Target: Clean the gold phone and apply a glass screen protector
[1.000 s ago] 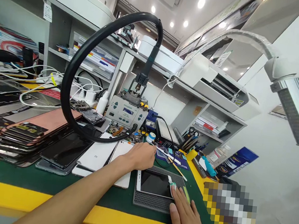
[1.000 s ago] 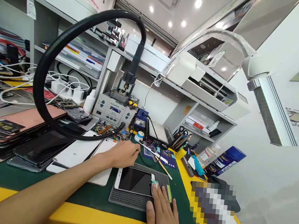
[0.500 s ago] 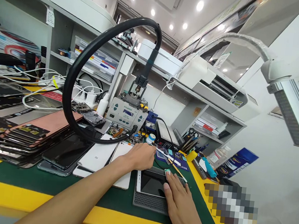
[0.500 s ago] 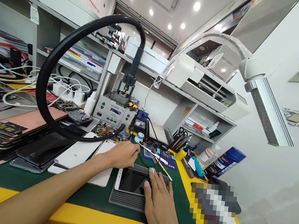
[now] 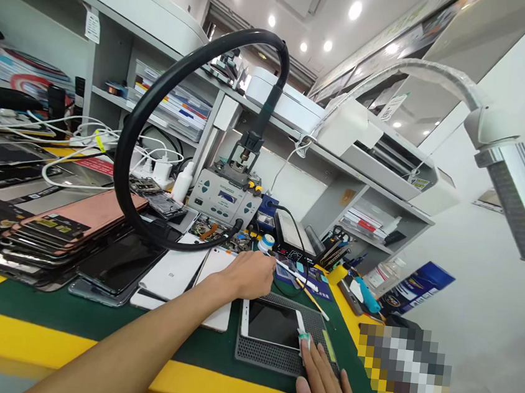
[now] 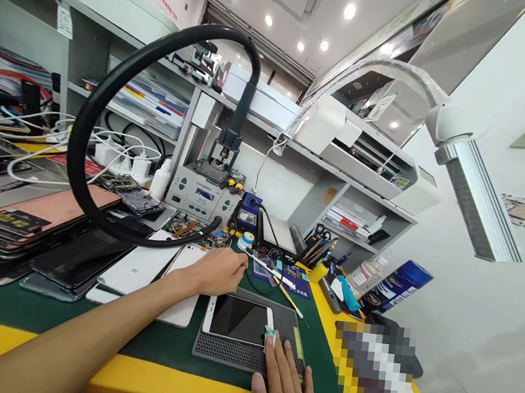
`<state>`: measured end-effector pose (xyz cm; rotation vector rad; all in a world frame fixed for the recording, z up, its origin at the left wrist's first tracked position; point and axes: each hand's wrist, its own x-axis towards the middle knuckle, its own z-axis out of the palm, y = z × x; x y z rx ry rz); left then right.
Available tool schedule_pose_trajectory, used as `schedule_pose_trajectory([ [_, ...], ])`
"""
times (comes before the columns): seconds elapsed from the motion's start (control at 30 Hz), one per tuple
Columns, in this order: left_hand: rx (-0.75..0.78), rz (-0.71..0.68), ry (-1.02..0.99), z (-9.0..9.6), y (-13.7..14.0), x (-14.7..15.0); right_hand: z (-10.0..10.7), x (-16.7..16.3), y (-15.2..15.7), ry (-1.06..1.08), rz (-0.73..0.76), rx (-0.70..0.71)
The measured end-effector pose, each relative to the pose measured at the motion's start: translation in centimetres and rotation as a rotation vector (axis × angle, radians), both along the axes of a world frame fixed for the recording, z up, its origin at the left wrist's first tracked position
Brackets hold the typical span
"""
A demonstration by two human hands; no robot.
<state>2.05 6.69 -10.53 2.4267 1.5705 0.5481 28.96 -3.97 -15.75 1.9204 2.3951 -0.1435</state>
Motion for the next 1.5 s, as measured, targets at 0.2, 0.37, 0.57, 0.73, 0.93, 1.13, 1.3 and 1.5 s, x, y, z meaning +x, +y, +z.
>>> schedule_pose_trajectory([
  [0.2, 0.009, 0.005, 0.005, 0.0, -0.1, 0.1, 0.6, -0.7, 0.7, 0.075, 0.061, 0.092],
  [0.37, 0.017, 0.013, 0.009, 0.0, -0.1, 0.1, 2.5, -3.2, 2.5, 0.092, 0.001, 0.121],
  [0.57, 0.018, 0.022, 0.008, 0.0, -0.1, 0.1, 3.5, -5.4, 3.9, 0.078, 0.028, 0.116],
  [0.73, 0.012, 0.022, 0.0, 0.1, 0.0, -0.1, 3.3, -6.2, 3.2, 0.028, 0.006, 0.13],
  [0.93, 0.004, 0.013, -0.009, 0.0, 0.1, -0.1, 2.5, -4.8, 1.2, -0.096, 0.015, 0.078],
  [1.13, 0.004, 0.006, -0.019, -0.3, 0.2, -0.1, -0.3, -1.9, -0.2, -0.089, 0.008, 0.058],
  [1.3, 0.004, 0.009, -0.017, -0.2, 0.1, -0.1, -0.9, -1.2, -0.6, -0.077, 0.039, 0.196],
  [1.5, 0.006, 0.019, -0.013, 0.0, -0.1, 0.0, 1.8, -3.0, 1.0, -0.034, 0.054, 0.069],
])
